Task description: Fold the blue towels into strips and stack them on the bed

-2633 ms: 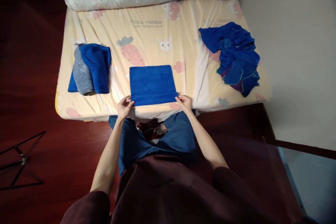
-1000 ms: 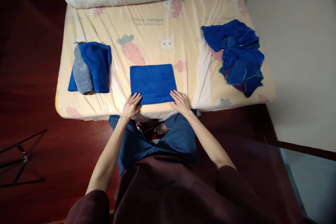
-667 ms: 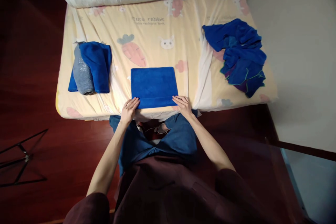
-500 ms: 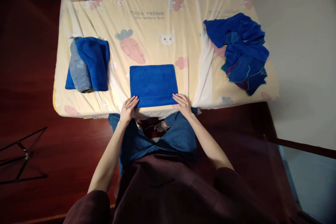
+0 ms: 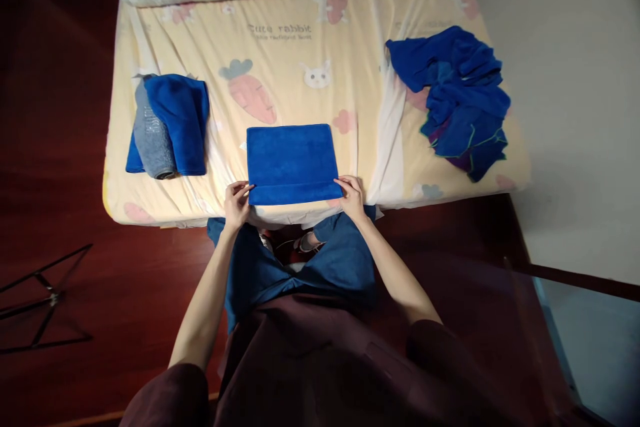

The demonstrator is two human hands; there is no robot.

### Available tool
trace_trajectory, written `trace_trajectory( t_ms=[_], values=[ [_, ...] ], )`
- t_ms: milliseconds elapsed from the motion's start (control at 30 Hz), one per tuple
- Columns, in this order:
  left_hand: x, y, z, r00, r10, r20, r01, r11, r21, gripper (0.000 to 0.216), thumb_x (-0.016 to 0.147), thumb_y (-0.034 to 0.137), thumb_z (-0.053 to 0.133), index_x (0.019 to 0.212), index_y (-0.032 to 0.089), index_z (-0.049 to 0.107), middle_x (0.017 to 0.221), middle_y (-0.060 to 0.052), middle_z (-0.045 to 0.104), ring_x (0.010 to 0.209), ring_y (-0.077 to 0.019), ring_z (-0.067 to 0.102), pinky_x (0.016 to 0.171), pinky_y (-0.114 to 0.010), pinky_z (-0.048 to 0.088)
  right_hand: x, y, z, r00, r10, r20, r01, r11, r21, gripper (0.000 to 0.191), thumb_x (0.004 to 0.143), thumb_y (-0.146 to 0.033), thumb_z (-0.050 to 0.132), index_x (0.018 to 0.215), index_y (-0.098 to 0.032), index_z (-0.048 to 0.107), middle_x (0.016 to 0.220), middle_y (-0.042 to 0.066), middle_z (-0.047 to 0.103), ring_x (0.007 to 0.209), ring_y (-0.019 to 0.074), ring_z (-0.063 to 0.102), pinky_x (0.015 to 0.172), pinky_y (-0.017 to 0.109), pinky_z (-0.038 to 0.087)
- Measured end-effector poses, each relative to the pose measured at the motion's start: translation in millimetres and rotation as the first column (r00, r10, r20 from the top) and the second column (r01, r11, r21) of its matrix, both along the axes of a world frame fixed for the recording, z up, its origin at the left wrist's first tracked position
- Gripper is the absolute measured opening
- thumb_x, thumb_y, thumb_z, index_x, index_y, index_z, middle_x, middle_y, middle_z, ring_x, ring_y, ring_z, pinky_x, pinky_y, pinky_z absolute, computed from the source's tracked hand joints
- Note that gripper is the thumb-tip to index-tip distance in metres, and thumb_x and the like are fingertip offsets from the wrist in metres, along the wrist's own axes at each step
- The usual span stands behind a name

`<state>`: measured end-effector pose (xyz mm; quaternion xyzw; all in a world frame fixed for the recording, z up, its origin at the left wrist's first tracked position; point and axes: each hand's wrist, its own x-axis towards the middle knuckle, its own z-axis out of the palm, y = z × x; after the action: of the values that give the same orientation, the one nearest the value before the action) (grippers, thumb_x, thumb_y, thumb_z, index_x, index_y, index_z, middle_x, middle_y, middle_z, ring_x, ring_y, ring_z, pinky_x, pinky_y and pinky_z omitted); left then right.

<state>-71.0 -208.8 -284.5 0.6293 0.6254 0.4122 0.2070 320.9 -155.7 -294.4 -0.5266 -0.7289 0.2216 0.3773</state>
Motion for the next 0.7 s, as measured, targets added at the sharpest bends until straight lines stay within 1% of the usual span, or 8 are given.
trace_trajectory(
  t_ms=[133, 200, 267, 300, 400, 467, 567, 700],
  values=[
    [1.1, 3.0, 0.1, 1.000, 0.015, 0.024, -0.015, 1.000, -0.016, 0.034, 0.095, 0.046, 0.056, 0.109, 0.020, 0.073, 0.120, -0.014, 0.054, 0.115, -0.0272, 0.060, 0.106, -0.048, 0.050, 0.5, 2.2, -0.7, 1.000, 0.000, 0.015, 0.001, 1.000, -0.012, 0.046, 0.084, -0.006, 0.050, 0.119, -0.025, 0.073, 0.113, 0.010, 0.062, 0.113, 0.0251, 0.059, 0.101, 0.044, 0.054],
    [2.0, 3.5, 0.9, 0.998, 0.041, 0.039, -0.039, 0.999, -0.031, 0.034, 0.094, 0.049, 0.057, 0.102, 0.019, 0.072, 0.115, -0.013, 0.054, 0.112, -0.0267, 0.060, 0.104, -0.046, 0.050, 0.7, 3.5, -0.6, 1.000, -0.013, 0.011, 0.013, 1.000, -0.023, 0.034, 0.089, -0.013, 0.051, 0.112, -0.023, 0.073, 0.110, 0.010, 0.062, 0.109, 0.0247, 0.060, 0.096, 0.042, 0.056],
    [2.9, 3.6, 1.6, 0.994, 0.095, 0.061, -0.092, 0.994, -0.054, 0.034, 0.093, 0.052, 0.059, 0.094, 0.019, 0.069, 0.110, -0.012, 0.055, 0.107, -0.0258, 0.060, 0.100, -0.043, 0.052, 0.5, 4.8, 0.1, 0.999, -0.041, 0.001, 0.041, 0.998, -0.042, 0.020, 0.095, -0.025, 0.053, 0.100, -0.021, 0.072, 0.105, 0.010, 0.061, 0.102, 0.0240, 0.061, 0.090, 0.038, 0.057],
    [3.2, 3.4, 1.8, 0.990, 0.121, 0.076, -0.116, 0.991, -0.064, 0.034, 0.092, 0.053, 0.060, 0.091, 0.019, 0.067, 0.107, -0.011, 0.055, 0.105, -0.0251, 0.060, 0.098, -0.042, 0.052, 0.3, 5.4, 0.6, 0.998, -0.055, -0.006, 0.054, 0.997, -0.049, 0.020, 0.097, -0.032, 0.053, 0.093, -0.021, 0.069, 0.101, 0.010, 0.061, 0.098, 0.0235, 0.061, 0.087, 0.037, 0.056],
    [4.1, 2.8, 1.8, 0.980, 0.164, 0.114, -0.156, 0.985, -0.077, 0.036, 0.093, 0.054, 0.060, 0.083, 0.020, 0.063, 0.101, -0.009, 0.054, 0.099, -0.0232, 0.059, 0.094, -0.039, 0.052, -1.0, 7.0, 2.6, 0.996, -0.081, -0.025, 0.079, 0.995, -0.059, 0.035, 0.101, -0.045, 0.048, 0.078, -0.022, 0.060, 0.092, 0.007, 0.059, 0.089, 0.0216, 0.060, 0.083, 0.035, 0.054],
    [4.7, 2.4, 1.7, 0.979, 0.169, 0.118, -0.160, 0.984, -0.077, 0.036, 0.093, 0.053, 0.059, 0.079, 0.020, 0.063, 0.098, -0.008, 0.053, 0.098, -0.0223, 0.058, 0.094, -0.038, 0.051, -2.2, 8.0, 3.6, 0.996, -0.086, -0.031, 0.084, 0.995, -0.056, 0.040, 0.102, -0.048, 0.045, 0.072, -0.023, 0.055, 0.088, 0.007, 0.059, 0.087, 0.0213, 0.058, 0.082, 0.035, 0.053],
    [6.1, 2.4, 1.4, 0.976, 0.184, 0.117, -0.177, 0.982, -0.070, 0.037, 0.093, 0.052, 0.060, 0.076, 0.020, 0.063, 0.096, -0.007, 0.053, 0.096, -0.0212, 0.058, 0.093, -0.037, 0.051, -4.1, 9.6, 4.0, 0.994, -0.109, -0.033, 0.107, 0.993, -0.042, 0.044, 0.101, -0.052, 0.047, 0.067, -0.024, 0.050, 0.081, 0.005, 0.057, 0.084, 0.0213, 0.056, 0.080, 0.035, 0.051],
    [7.7, 2.6, 0.9, 0.975, 0.195, 0.109, -0.191, 0.980, -0.047, 0.036, 0.091, 0.052, 0.062, 0.074, 0.020, 0.062, 0.096, -0.008, 0.055, 0.096, -0.0215, 0.059, 0.091, -0.038, 0.052, -5.6, 11.1, 4.2, 0.990, -0.134, -0.052, 0.131, 0.989, -0.066, 0.046, 0.099, -0.055, 0.050, 0.064, -0.025, 0.049, 0.076, 0.004, 0.055, 0.079, 0.0208, 0.055, 0.076, 0.035, 0.051]
  ],
)
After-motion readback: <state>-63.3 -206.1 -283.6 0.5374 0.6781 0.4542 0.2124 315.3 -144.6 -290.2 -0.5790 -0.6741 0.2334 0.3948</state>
